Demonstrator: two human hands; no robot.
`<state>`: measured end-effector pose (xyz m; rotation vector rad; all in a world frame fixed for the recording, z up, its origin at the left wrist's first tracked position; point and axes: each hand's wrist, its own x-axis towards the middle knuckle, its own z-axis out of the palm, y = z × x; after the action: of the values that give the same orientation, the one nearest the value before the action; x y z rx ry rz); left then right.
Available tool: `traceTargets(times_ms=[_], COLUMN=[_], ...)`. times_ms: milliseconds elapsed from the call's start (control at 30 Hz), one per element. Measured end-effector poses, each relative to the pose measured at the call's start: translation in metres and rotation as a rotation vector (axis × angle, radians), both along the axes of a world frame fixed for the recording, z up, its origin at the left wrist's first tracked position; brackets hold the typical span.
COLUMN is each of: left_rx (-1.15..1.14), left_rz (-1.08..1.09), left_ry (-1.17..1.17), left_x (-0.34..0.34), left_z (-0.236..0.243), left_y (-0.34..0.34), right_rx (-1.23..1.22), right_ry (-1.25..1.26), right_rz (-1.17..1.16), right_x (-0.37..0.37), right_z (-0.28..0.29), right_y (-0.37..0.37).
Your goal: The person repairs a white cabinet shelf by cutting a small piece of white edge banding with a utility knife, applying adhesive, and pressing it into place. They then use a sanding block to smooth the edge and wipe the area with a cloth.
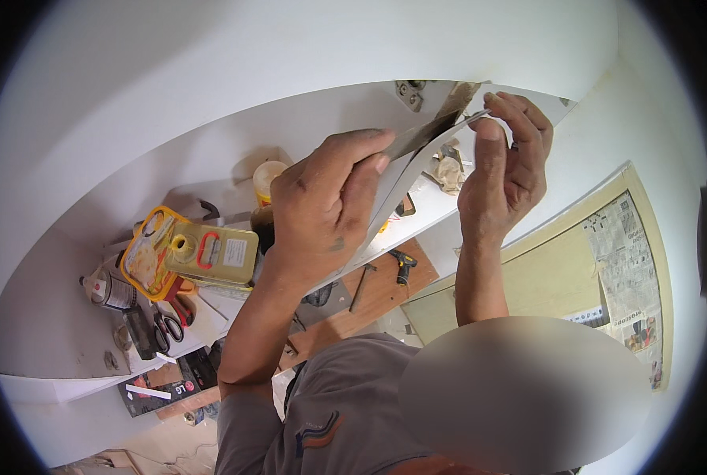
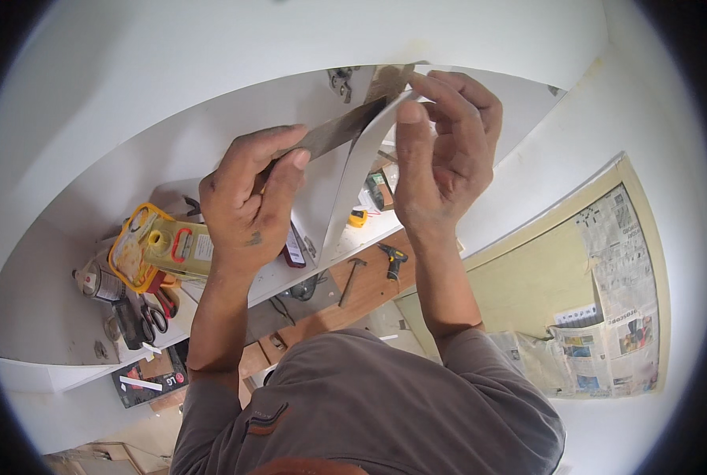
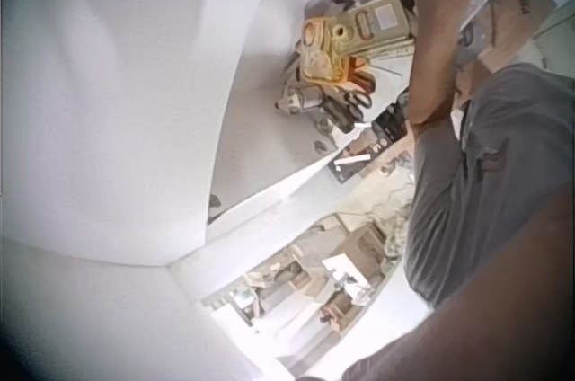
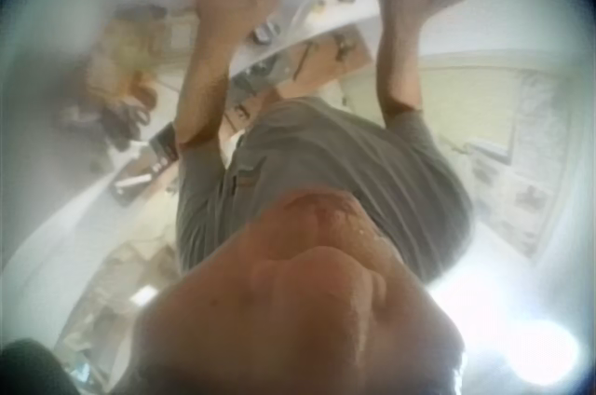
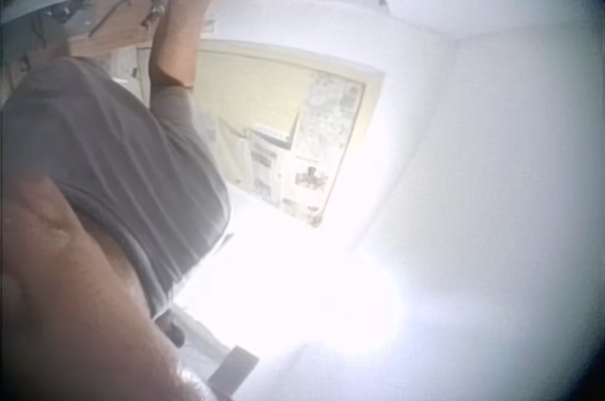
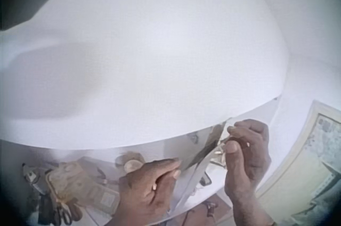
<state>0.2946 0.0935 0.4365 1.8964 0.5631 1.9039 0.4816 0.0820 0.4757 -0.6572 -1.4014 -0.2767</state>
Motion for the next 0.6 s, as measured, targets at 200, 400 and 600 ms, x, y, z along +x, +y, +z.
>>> traceTargets(times_ms=[200,400,600], left_rx=[-0.030,-0.166,-0.101], left_rz=[-0.005,-0.094,-0.199], left_ry=[0.037,-0.154,-0.229], left_x=[-0.042,-0.031,-0.016], left_z=[-0.005,-0.001,0.000], left_y=[0.000,-0.007,-0.003], right_rx=[-0.063,-0.069,-0.044], right_ry=[0.022,0.023,-0.007], right_rz=[0.025,0.016,0.052], right_x=[0.002,0.002,0.006], right_z=[0.002,0.003,0.006], right_y=[-0.004,-0.003,-0.002])
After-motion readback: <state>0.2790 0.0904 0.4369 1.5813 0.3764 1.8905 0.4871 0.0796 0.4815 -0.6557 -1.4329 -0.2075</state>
